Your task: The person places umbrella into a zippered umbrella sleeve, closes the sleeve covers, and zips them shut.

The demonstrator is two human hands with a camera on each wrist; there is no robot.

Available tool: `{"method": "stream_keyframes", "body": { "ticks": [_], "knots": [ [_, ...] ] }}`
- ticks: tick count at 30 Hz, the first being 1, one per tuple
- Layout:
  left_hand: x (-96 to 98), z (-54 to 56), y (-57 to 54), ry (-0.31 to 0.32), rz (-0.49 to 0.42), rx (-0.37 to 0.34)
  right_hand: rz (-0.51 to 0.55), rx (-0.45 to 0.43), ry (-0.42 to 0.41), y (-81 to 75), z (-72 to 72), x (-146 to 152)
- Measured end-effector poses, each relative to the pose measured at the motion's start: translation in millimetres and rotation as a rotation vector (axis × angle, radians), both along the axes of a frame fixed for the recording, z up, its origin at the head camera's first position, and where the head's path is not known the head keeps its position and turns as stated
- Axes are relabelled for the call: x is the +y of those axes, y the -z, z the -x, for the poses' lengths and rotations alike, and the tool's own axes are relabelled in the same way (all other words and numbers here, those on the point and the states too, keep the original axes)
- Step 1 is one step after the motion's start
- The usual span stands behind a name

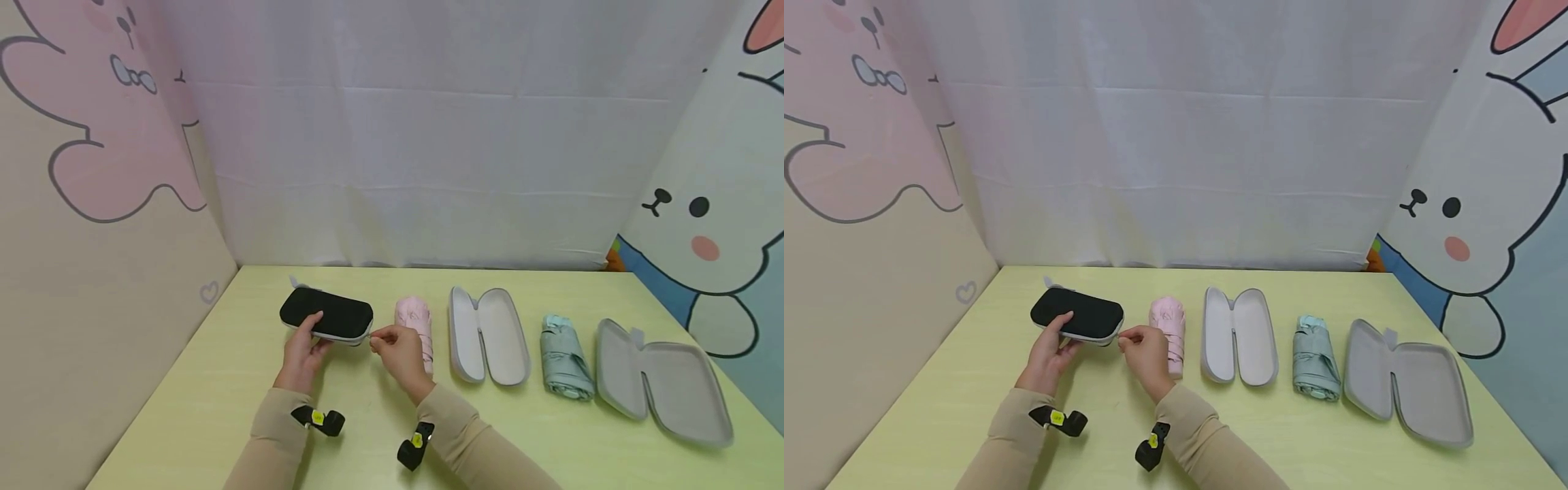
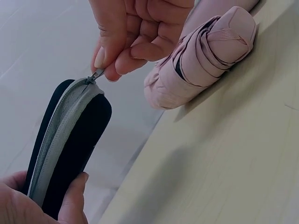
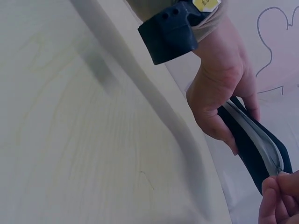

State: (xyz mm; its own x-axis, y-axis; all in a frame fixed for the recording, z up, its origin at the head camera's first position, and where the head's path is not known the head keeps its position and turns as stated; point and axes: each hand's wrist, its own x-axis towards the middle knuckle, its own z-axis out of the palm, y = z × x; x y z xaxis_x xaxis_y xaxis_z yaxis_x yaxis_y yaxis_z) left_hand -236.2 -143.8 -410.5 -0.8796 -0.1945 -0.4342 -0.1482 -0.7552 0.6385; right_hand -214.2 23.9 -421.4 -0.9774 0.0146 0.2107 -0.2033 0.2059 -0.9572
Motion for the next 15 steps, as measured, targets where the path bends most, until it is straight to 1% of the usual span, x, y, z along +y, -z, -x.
{"method": "stream_keyframes", "body": {
  "ticks": [4, 8, 12, 15],
  "knots": [
    [0.5, 0.3, -0.3, -0.005, -0.027, 0.001, 0.002, 0.008, -0.002, 0.5, -0.5, -0.5],
    [1.6, 1.8, 1.0, -0.018, -0.020, -0.007, 0.000, 0.006, 0.004, 1.2, -1.4, -0.9],
    [4.4, 1.0, -1.1, -0.029, -0.014, -0.010, 0.005, -0.010, 0.016, 0.6, -2.7, -2.3],
    [6.6, 0.3, -2.6, -0.041, -0.022, -0.009, 0.009, 0.003, 0.021, -0.4, -4.4, -4.1]
  ]
}}
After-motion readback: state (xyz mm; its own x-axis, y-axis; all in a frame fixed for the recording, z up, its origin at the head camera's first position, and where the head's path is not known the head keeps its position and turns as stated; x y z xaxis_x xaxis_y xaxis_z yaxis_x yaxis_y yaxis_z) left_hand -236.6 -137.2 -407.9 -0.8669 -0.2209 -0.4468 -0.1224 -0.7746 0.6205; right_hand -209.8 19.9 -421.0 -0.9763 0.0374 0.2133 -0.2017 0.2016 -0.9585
